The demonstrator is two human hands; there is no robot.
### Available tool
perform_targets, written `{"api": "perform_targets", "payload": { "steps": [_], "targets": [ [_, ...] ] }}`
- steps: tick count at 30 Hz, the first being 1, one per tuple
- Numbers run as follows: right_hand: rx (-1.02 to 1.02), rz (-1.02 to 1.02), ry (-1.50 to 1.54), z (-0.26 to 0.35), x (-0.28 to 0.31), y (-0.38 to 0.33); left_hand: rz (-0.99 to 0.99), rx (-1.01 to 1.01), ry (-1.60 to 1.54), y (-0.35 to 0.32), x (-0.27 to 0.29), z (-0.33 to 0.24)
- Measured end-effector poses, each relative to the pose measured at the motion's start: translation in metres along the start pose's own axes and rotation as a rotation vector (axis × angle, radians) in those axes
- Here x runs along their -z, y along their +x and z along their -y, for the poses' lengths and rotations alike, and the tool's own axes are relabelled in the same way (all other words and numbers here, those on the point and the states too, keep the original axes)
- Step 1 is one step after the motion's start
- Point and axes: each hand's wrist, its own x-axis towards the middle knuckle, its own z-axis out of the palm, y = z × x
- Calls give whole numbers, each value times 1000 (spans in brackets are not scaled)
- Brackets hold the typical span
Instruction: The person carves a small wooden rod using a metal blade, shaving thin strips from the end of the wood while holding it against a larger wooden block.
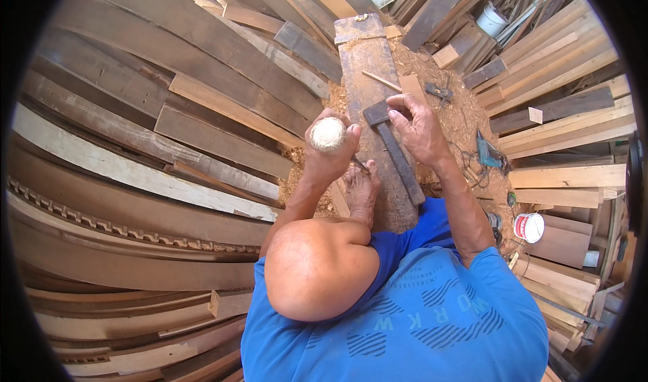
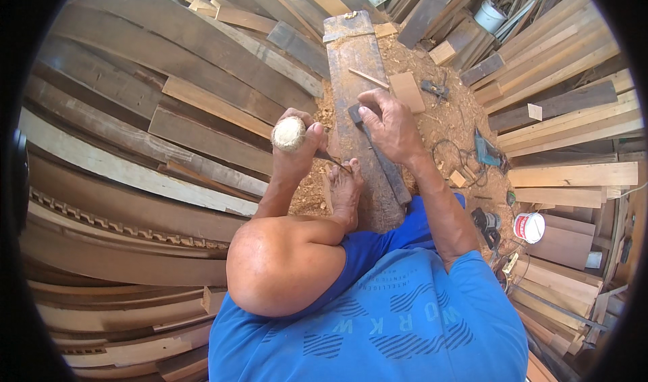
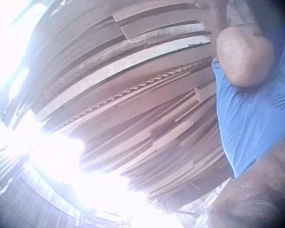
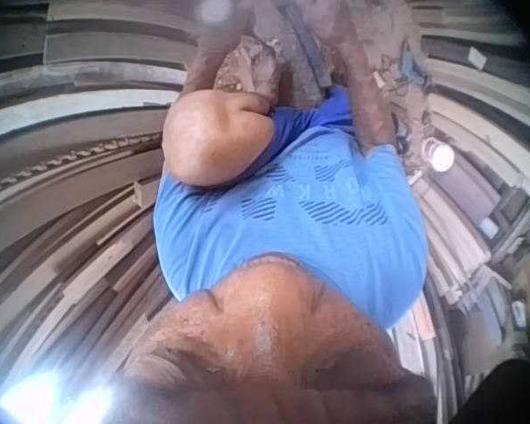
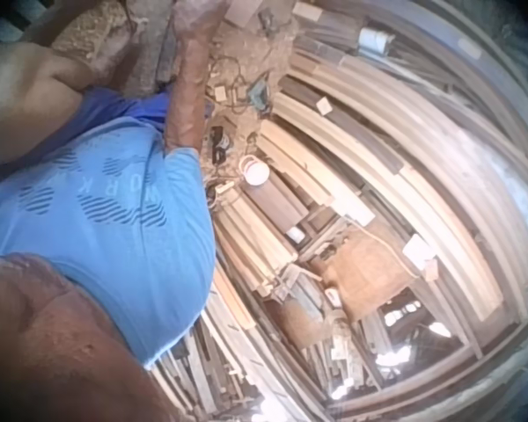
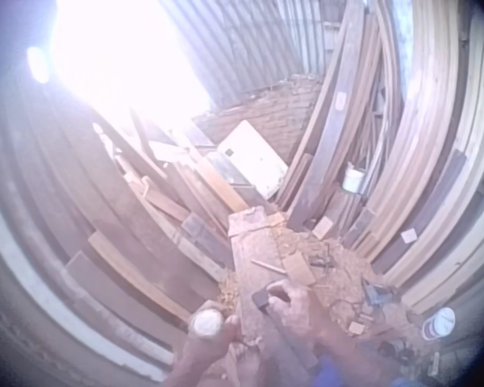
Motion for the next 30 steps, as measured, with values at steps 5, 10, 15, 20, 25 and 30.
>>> {"api": "perform_targets", "payload": {
  "steps": [5, 10, 15, 20, 25, 30],
  "targets": [
    [-20, 83, 76, 9, -2, 1, -44, -73, 3, -5, 0, 0],
    [3, 80, 49, 8, -2, 1, -48, -58, 15, -4, 1, -2],
    [-15, 86, 83, 11, -2, 1, -51, -43, 51, -5, 0, -2],
    [117, 26, -79, 51, 14, 11, 102, -129, 199, -6, 5, 1],
    [851, -275, -147, 160, 27, 34, 147, -279, 368, -14, 9, 4],
    [704, 159, -306, 142, -57, 12, 334, -581, 563, -14, 3, -8]
  ]
}}
